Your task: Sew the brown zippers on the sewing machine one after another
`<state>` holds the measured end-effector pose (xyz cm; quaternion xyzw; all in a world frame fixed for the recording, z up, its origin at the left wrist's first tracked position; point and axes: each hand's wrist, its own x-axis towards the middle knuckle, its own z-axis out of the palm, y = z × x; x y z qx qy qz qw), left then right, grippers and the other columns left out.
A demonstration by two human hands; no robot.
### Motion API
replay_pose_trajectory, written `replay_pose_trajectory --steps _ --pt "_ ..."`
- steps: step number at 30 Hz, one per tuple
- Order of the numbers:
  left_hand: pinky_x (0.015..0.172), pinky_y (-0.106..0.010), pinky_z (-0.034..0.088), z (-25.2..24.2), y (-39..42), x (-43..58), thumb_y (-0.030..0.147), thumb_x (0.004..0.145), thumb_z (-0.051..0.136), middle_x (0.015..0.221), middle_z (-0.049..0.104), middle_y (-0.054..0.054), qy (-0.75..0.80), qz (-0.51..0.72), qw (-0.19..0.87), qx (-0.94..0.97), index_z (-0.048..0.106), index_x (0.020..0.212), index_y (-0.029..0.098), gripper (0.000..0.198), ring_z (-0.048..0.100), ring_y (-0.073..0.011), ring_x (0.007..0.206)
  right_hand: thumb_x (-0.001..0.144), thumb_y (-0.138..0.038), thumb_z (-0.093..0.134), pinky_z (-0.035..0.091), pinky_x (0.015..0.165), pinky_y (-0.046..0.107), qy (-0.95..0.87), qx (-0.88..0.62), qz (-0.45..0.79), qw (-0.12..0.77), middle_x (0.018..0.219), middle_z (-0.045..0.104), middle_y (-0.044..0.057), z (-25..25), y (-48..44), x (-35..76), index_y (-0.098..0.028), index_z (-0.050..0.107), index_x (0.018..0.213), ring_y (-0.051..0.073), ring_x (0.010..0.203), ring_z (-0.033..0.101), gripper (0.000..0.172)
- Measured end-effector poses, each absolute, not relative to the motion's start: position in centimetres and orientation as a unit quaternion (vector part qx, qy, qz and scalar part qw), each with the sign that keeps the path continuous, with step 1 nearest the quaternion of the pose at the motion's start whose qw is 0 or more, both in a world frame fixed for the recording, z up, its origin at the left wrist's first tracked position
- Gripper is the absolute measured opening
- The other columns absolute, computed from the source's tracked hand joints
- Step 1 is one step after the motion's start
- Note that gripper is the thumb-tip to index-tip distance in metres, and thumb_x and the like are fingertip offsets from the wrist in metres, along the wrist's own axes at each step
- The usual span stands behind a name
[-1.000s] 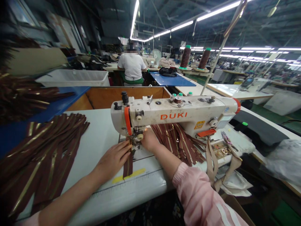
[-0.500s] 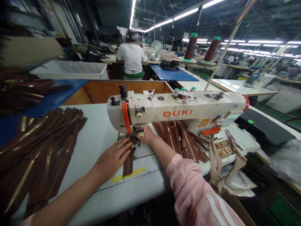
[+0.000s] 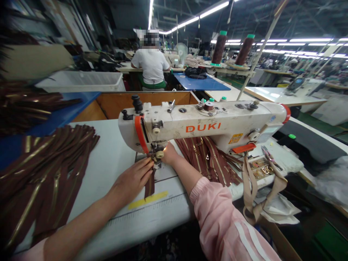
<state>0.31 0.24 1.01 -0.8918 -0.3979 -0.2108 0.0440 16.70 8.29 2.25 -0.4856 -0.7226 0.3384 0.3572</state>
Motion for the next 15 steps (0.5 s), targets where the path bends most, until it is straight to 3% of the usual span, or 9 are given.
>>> replay_pose_trajectory --steps 7,15 --pt "0.101 -0.042 0.045 0.3 -0.14 0.21 0.029 0.097 0.03 0.122 0.062 -0.013 -0.41 -0.215 0.04 -0.885 0.058 0.119 0.012 0.04 0.053 -0.0234 0.12 0.072 -0.015 0.062 0.044 0.094 0.031 -0.771 -0.437 0.323 0.331 0.083 0.072 0.001 2.81 8.19 17.18 -0.018 0.071 0.081 0.02 0.094 0.063 0.013" --pt "0.101 -0.043 0.045 0.49 0.03 0.36 0.029 0.096 0.031 0.124 0.061 -0.013 -0.418 -0.218 0.028 -0.881 0.057 0.119 0.013 0.038 0.052 -0.0233 0.121 0.072 -0.019 0.063 0.047 0.089 0.031 -0.753 -0.435 0.324 0.371 0.081 0.071 0.002 1.98 8.51 16.84 -0.017 0.07 0.081 0.021 0.088 0.063 0.011"
